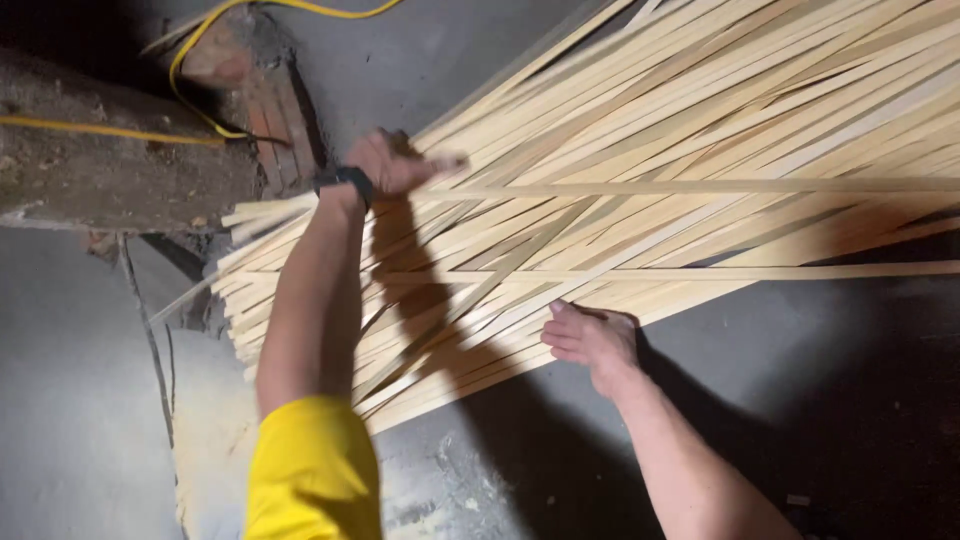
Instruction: Feeding and sorting thin bamboo strips through a specialized cutting machine for processing.
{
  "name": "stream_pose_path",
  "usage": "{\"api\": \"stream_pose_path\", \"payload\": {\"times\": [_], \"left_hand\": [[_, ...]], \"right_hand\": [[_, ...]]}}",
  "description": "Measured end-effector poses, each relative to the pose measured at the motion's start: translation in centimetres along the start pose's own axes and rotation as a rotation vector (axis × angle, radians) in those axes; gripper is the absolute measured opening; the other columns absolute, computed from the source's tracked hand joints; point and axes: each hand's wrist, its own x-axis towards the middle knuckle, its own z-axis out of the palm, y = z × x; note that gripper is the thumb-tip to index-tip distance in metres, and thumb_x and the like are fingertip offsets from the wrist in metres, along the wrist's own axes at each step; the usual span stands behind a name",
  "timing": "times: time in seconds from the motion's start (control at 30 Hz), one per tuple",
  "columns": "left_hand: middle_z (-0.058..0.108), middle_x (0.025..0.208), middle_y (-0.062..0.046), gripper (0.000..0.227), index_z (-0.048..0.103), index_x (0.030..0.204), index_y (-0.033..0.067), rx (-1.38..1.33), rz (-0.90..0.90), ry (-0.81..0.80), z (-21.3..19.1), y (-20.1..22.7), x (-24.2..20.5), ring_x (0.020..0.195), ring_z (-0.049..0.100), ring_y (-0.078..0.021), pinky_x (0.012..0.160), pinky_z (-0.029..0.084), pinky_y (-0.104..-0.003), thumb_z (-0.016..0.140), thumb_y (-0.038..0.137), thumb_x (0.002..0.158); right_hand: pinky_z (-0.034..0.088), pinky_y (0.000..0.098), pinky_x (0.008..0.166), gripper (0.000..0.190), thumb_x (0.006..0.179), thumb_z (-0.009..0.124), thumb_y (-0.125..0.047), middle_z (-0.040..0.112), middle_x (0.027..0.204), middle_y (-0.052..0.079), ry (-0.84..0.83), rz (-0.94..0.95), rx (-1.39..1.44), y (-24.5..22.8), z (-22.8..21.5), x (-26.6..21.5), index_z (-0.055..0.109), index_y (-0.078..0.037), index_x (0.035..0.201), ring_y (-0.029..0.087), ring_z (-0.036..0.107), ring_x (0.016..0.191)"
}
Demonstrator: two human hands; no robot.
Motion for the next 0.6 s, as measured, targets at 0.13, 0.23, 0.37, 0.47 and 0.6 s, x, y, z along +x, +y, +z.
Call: {"api": "stream_pose_path", "payload": {"times": [0.13, 0.23, 0.37, 0.47, 0.6], "left_hand": [[0.049, 0.142, -0.028, 0.143, 0.027, 0.150, -0.0036, 0.144, 0.187, -0.146, 0.2, 0.9, -4.3, 0.130, 0.052, -0.0379, 0.108, 0.046, -0.047, 0.085, 0.082, 0.053], [0.064, 0.117, -0.021, 0.124, 0.040, 0.141, -0.0006, 0.269, 0.223, -0.133, 0.6, 1.5, -8.1, 0.104, 0.064, -0.0327, 0.093, 0.056, -0.042, 0.090, 0.072, 0.054], [0.069, 0.087, -0.011, 0.090, 0.049, 0.125, 0.0051, 0.333, 0.235, -0.085, 0.7, 2.9, -14.0, 0.072, 0.064, -0.0242, 0.070, 0.060, -0.037, 0.089, 0.060, 0.066], [0.068, 0.080, -0.007, 0.051, 0.060, 0.102, 0.0073, 0.122, 0.406, -0.023, 3.2, 2.3, -20.2, 0.065, 0.062, -0.0216, 0.061, 0.060, -0.037, 0.082, 0.047, 0.079], [0.067, 0.100, -0.012, 0.044, 0.055, 0.126, 0.0046, -0.117, 0.449, -0.012, 11.6, -1.0, -24.2, 0.069, 0.066, -0.0231, 0.061, 0.065, -0.038, 0.065, 0.034, 0.095]], "right_hand": [[0.062, 0.0450, 0.087, 0.055, 0.083, 0.076, -0.035, 0.077, 0.108, 0.024, -0.027, 0.044, 0.020, 0.2, -0.3, 0.8, 0.069, 0.005, 0.120, 0.034, 0.077, 0.098], [0.062, 0.0431, 0.086, 0.059, 0.084, 0.072, -0.040, 0.077, 0.110, 0.025, -0.063, 0.051, 0.043, 0.8, -0.8, 0.7, 0.069, 0.007, 0.119, 0.034, 0.078, 0.099], [0.060, 0.0416, 0.086, 0.073, 0.089, 0.061, -0.054, 0.076, 0.112, 0.025, -0.171, 0.007, 0.137, 0.8, -1.1, 0.0, 0.063, 0.010, 0.124, 0.033, 0.076, 0.101], [0.058, 0.0500, 0.083, 0.073, 0.091, 0.060, -0.054, 0.067, 0.104, 0.028, -0.045, -0.149, 0.214, 1.9, 0.2, -1.9, 0.055, 0.004, 0.135, 0.036, 0.068, 0.096], [0.054, 0.0526, 0.098, 0.089, 0.099, 0.056, -0.065, 0.057, 0.117, 0.030, -0.066, -0.217, 0.406, 3.1, 0.5, -4.7, 0.050, 0.013, 0.142, 0.040, 0.063, 0.111]]}}
